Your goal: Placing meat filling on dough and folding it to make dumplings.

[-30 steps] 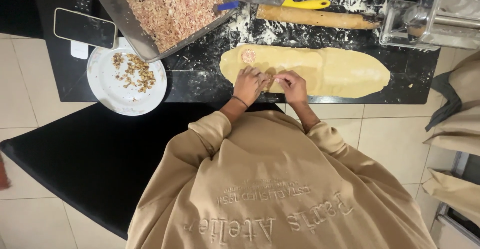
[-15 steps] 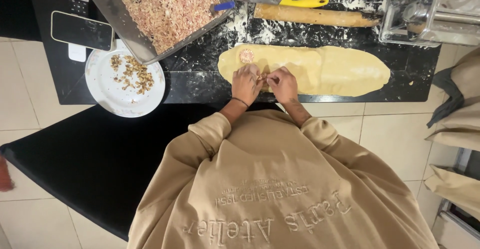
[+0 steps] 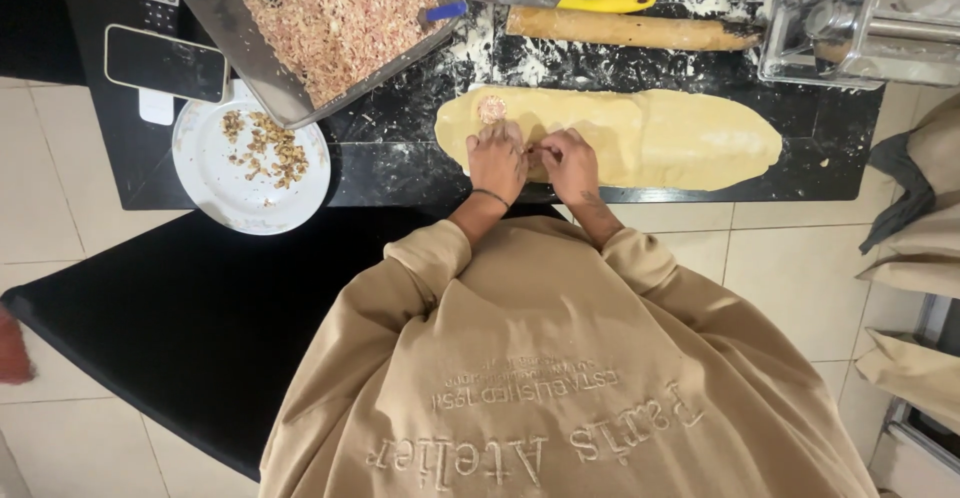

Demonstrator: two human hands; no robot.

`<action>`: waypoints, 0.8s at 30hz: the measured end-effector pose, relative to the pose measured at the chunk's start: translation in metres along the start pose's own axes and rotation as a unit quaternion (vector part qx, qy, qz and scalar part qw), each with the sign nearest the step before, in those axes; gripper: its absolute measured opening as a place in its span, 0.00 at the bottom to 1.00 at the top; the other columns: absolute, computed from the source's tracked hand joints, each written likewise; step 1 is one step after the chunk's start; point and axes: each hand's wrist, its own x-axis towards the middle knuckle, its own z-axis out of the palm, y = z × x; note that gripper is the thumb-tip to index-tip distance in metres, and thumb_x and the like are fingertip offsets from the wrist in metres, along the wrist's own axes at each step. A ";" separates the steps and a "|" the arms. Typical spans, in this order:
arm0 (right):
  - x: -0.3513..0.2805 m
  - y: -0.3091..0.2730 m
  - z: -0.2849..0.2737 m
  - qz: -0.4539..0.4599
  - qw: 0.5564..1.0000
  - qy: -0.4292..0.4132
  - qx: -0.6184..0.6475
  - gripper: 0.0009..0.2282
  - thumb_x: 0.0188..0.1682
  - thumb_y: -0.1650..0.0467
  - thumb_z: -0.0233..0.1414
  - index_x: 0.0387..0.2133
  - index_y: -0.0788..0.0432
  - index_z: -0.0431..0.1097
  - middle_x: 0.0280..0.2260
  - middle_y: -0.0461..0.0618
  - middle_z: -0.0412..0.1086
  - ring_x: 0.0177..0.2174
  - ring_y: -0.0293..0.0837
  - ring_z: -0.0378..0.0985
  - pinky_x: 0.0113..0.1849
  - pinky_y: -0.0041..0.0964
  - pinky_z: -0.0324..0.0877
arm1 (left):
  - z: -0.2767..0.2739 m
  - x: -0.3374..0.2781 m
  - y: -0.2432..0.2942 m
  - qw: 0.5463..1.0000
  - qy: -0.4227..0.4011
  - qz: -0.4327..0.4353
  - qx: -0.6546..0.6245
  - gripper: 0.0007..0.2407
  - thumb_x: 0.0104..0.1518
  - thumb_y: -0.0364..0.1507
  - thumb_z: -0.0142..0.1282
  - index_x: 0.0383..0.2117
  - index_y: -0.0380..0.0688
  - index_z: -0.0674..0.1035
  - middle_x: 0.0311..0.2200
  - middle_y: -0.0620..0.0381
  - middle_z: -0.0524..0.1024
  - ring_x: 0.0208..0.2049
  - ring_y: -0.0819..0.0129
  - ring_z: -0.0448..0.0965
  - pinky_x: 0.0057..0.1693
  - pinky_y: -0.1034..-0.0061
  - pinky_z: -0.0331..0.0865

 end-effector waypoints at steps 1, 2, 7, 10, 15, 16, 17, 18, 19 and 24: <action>-0.003 -0.003 -0.004 0.001 1.000 -0.001 0.000 0.05 0.44 0.75 0.59 0.33 0.59 0.75 0.32 0.53 0.72 0.30 0.53 0.77 0.35 0.44 0.73 | 0.002 -0.002 0.000 1.000 -0.001 -0.001 0.000 0.13 0.47 0.34 0.58 0.36 0.43 0.75 0.39 0.48 0.76 0.42 0.53 0.74 0.44 0.59 0.60; -0.004 -0.005 -0.009 -0.008 1.000 -0.002 0.007 0.04 0.46 0.75 0.59 0.34 0.59 0.76 0.33 0.54 0.72 0.31 0.54 0.77 0.36 0.45 0.72 | 0.005 -0.001 0.000 1.000 -0.018 -0.016 -0.016 0.11 0.51 0.33 0.57 0.37 0.44 0.75 0.39 0.50 0.75 0.43 0.54 0.73 0.46 0.58 0.60; -0.017 -0.016 -0.032 -0.059 0.998 -0.012 -0.014 0.04 0.50 0.76 0.57 0.38 0.60 0.76 0.38 0.54 0.73 0.38 0.56 0.76 0.41 0.45 0.72 | -0.002 -0.002 -0.002 1.000 -0.023 -0.005 -0.011 0.10 0.52 0.32 0.57 0.38 0.44 0.75 0.38 0.53 0.75 0.44 0.56 0.73 0.46 0.59 0.60; -0.024 -0.020 -0.044 -0.103 0.993 -0.043 -0.049 0.07 0.49 0.77 0.56 0.40 0.60 0.76 0.41 0.53 0.72 0.43 0.56 0.73 0.44 0.45 0.71 | -0.010 -0.007 -0.007 0.999 -0.046 0.008 -0.027 0.09 0.54 0.35 0.58 0.35 0.46 0.76 0.35 0.54 0.75 0.43 0.56 0.73 0.46 0.59 0.60; -0.027 -0.032 -0.048 -0.163 0.973 -0.106 -0.124 0.13 0.43 0.75 0.57 0.42 0.57 0.78 0.48 0.55 0.69 0.48 0.57 0.69 0.49 0.52 0.64 | -0.014 -0.013 -0.017 0.997 -0.004 0.053 -0.049 0.06 0.61 0.35 0.56 0.32 0.49 0.79 0.33 0.56 0.74 0.42 0.58 0.73 0.48 0.63 0.63; -0.027 -0.036 -0.049 -0.163 0.973 -0.105 -0.124 0.13 0.43 0.75 0.57 0.42 0.57 0.78 0.48 0.55 0.69 0.48 0.57 0.69 0.49 0.52 0.64 | -0.011 -0.013 -0.018 0.997 -0.004 0.053 -0.048 0.06 0.61 0.35 0.56 0.32 0.49 0.79 0.33 0.56 0.74 0.42 0.58 0.73 0.48 0.63 0.63; -0.028 -0.040 -0.049 -0.176 0.971 -0.099 -0.125 0.13 0.44 0.74 0.57 0.44 0.57 0.77 0.51 0.56 0.68 0.52 0.57 0.68 0.52 0.53 0.63 | -0.009 -0.013 -0.019 0.997 -0.006 0.051 -0.059 0.06 0.61 0.35 0.55 0.32 0.49 0.79 0.33 0.57 0.74 0.42 0.58 0.73 0.47 0.63 0.63; -0.030 -0.043 -0.050 -0.188 0.969 -0.095 -0.126 0.14 0.45 0.74 0.56 0.46 0.57 0.77 0.54 0.57 0.67 0.56 0.57 0.67 0.55 0.53 0.62 | -0.007 -0.015 -0.020 0.997 -0.010 0.046 -0.069 0.05 0.60 0.34 0.55 0.31 0.50 0.79 0.33 0.58 0.75 0.42 0.58 0.73 0.47 0.63 0.63; -0.030 -0.042 -0.048 -0.189 0.969 -0.097 -0.125 0.14 0.45 0.74 0.56 0.46 0.57 0.77 0.54 0.57 0.67 0.56 0.57 0.67 0.55 0.53 0.62 | -0.005 -0.017 -0.021 0.997 -0.010 0.044 -0.069 0.05 0.60 0.34 0.55 0.31 0.50 0.79 0.33 0.58 0.75 0.42 0.58 0.73 0.47 0.63 0.63; -0.030 -0.043 -0.044 -0.191 0.960 -0.091 -0.184 0.12 0.48 0.71 0.57 0.45 0.57 0.76 0.58 0.60 0.65 0.60 0.59 0.63 0.57 0.58 0.58 | 0.003 -0.019 -0.024 0.994 0.005 0.089 -0.062 0.07 0.63 0.35 0.53 0.34 0.49 0.80 0.35 0.58 0.74 0.44 0.58 0.72 0.48 0.63 0.64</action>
